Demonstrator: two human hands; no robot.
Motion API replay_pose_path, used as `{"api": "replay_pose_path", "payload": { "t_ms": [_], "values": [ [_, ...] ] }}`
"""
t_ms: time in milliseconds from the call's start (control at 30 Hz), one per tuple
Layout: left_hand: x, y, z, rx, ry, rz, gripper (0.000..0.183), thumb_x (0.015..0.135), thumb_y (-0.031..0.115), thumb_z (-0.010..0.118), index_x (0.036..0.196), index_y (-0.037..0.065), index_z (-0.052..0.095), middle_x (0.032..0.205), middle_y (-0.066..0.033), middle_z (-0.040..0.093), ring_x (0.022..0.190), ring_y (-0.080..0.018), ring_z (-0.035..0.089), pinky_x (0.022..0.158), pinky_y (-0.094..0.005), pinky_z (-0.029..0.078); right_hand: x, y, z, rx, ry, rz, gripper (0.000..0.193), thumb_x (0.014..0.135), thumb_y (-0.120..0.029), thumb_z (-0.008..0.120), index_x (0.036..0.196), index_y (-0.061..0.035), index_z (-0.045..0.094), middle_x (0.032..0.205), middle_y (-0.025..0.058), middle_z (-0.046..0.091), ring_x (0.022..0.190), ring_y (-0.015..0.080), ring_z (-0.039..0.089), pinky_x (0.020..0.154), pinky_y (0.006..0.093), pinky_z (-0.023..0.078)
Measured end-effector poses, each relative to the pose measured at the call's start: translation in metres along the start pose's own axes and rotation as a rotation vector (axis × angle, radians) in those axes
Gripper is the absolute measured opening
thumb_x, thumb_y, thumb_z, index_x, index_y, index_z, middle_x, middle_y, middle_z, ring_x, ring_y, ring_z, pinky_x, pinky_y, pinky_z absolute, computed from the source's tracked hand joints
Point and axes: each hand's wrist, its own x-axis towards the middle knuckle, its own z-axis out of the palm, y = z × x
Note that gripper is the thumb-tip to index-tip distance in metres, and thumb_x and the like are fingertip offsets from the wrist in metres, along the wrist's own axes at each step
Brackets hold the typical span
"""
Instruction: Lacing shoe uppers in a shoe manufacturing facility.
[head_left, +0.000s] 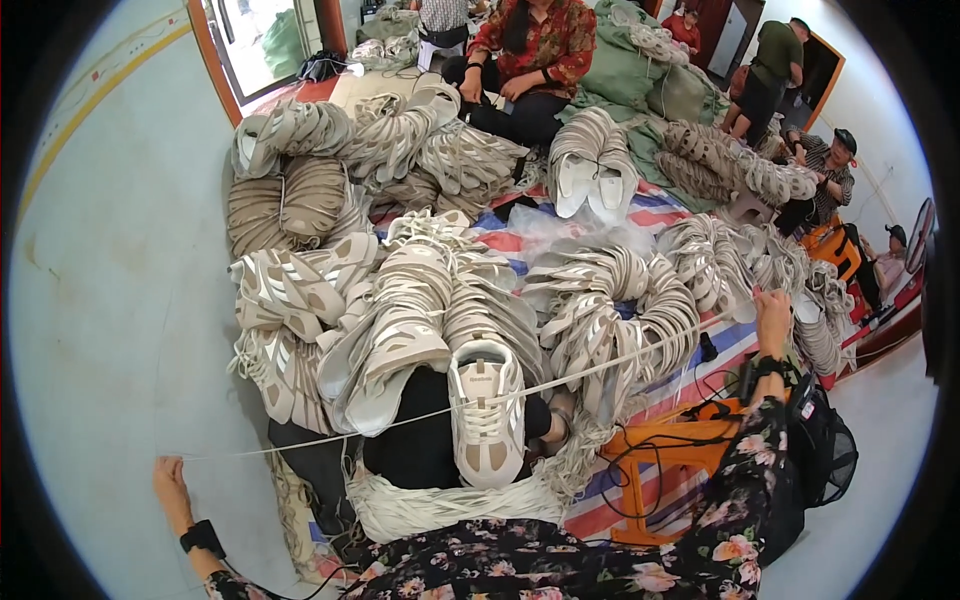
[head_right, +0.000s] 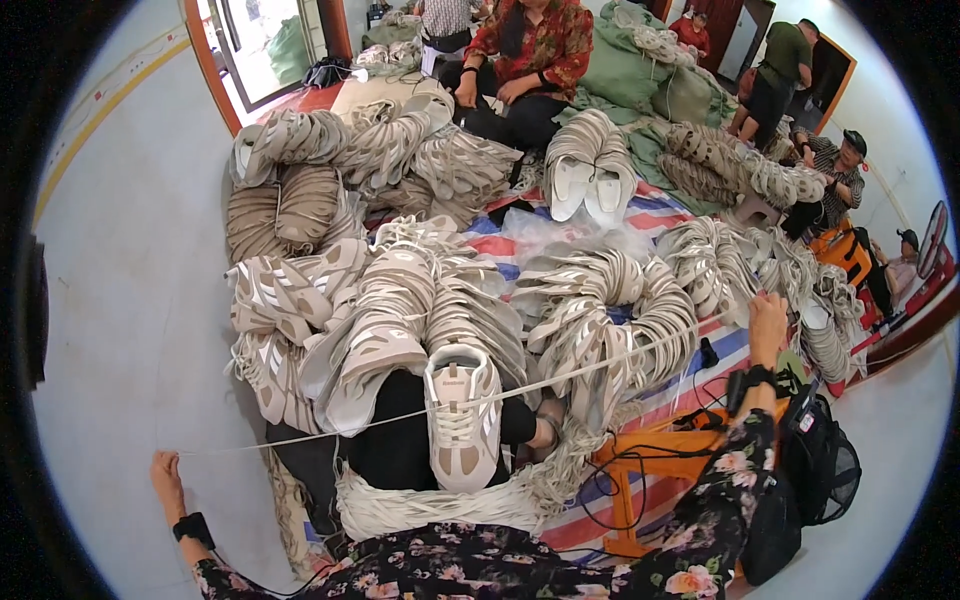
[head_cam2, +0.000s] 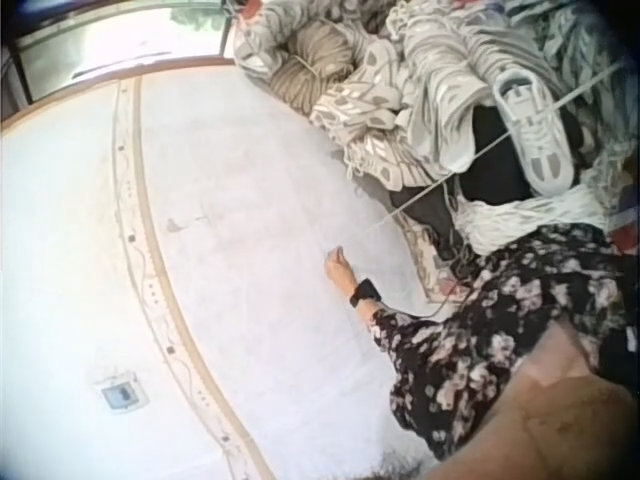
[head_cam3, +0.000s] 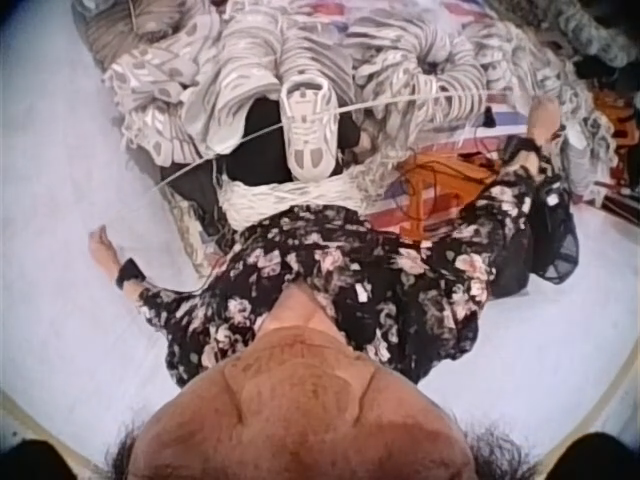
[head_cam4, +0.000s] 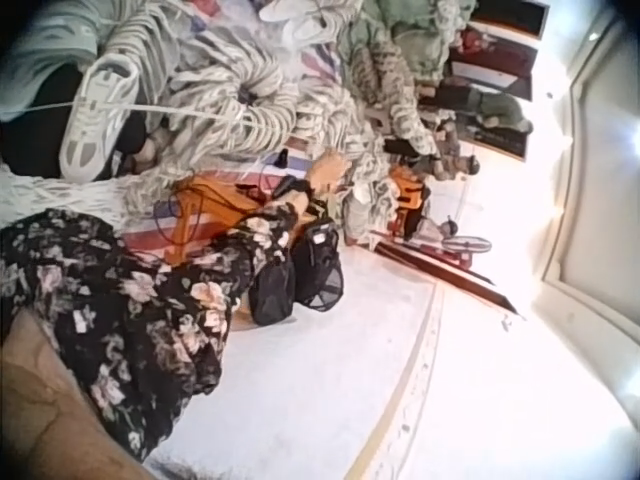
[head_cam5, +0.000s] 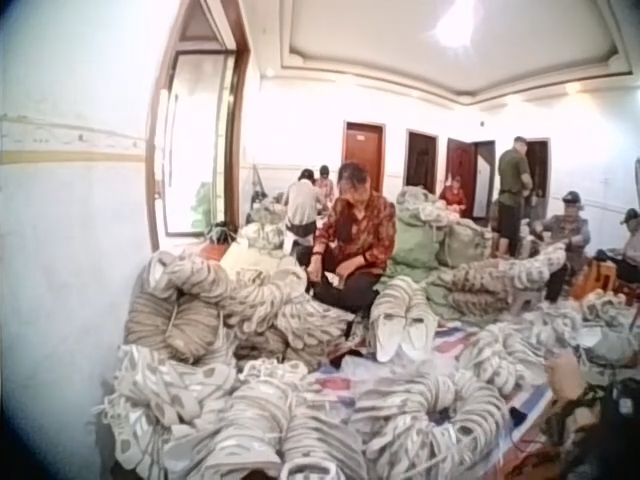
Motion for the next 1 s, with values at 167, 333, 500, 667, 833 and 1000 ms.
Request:
{"api": "replay_pose_path", "payload": {
  "t_ms": [167,333,500,667,833,1000],
  "values": [
    [-0.031,0.017,0.039,0.095,0.326,-0.303,0.022,0.088,0.011,0.053,0.101,-0.004,0.061,0.092,-0.0153,0.064,0.082,-0.0303,0.061,0.072,-0.0332,0.047,-0.068,-0.071,0.036,1.095,0.559,1.088,0.021,0.085,-0.019,0.051,0.087,0.0005,0.058,0.083,0.0131,0.055,0.075,0.0266,0.053,0.067,0.0367,0.043],
    [-0.026,0.046,0.065,-0.764,0.398,-0.664,0.029,0.091,0.016,0.048,0.110,-0.004,0.057,0.096,-0.0118,0.062,0.087,-0.0213,0.060,0.077,-0.0322,0.049,-0.136,-0.121,0.043,2.144,0.884,1.547,0.040,0.090,-0.029,0.045,0.109,0.0048,0.049,0.100,0.0125,0.055,0.081,0.0218,0.054,0.072,0.0339,0.049],
    [0.023,0.155,0.071,-1.025,0.218,-0.512,0.025,0.090,0.014,0.050,0.105,-0.005,0.057,0.091,-0.0118,0.063,0.082,-0.0170,0.061,0.075,-0.0279,0.048,-0.148,-0.167,0.006,1.949,0.198,1.216,0.041,0.086,-0.006,0.053,0.124,0.0065,0.041,0.099,0.0106,0.059,0.068,0.0086,0.047,0.052,0.0203,0.040],
    [0.041,0.302,0.085,-1.286,-0.346,-0.257,0.042,0.084,0.002,0.053,0.125,-0.001,0.042,0.080,-0.0072,0.063,0.063,-0.0103,0.060,0.053,-0.0195,0.047,-0.146,-0.255,-0.029,1.597,-0.560,0.380,0.048,0.086,-0.013,0.052,0.129,-0.0013,0.035,0.085,0.0098,0.064,0.057,0.0084,0.053,0.051,0.0191,0.043],
    [0.049,0.378,0.116,-1.231,-0.765,-0.142,0.030,0.084,0.007,0.056,0.112,-0.004,0.052,0.076,-0.0079,0.064,0.055,-0.0077,0.056,0.044,-0.0168,0.039,-0.138,-0.319,-0.037,1.197,-0.868,0.016,0.019,0.084,-0.015,0.055,0.095,-0.0002,0.060,0.068,0.0115,0.062,0.052,0.0127,0.056,0.050,0.0249,0.043],
    [0.055,0.419,0.157,-1.530,-0.824,-0.207,0.018,0.089,0.012,0.052,0.095,-0.003,0.058,0.084,-0.0081,0.063,0.061,-0.0087,0.055,0.051,-0.0190,0.042,-0.148,-0.356,-0.035,1.329,-0.538,-0.054,0.017,0.084,-0.015,0.056,0.085,0.0016,0.062,0.070,0.0110,0.061,0.054,0.0206,0.057,0.052,0.0296,0.044]
  ]
}}
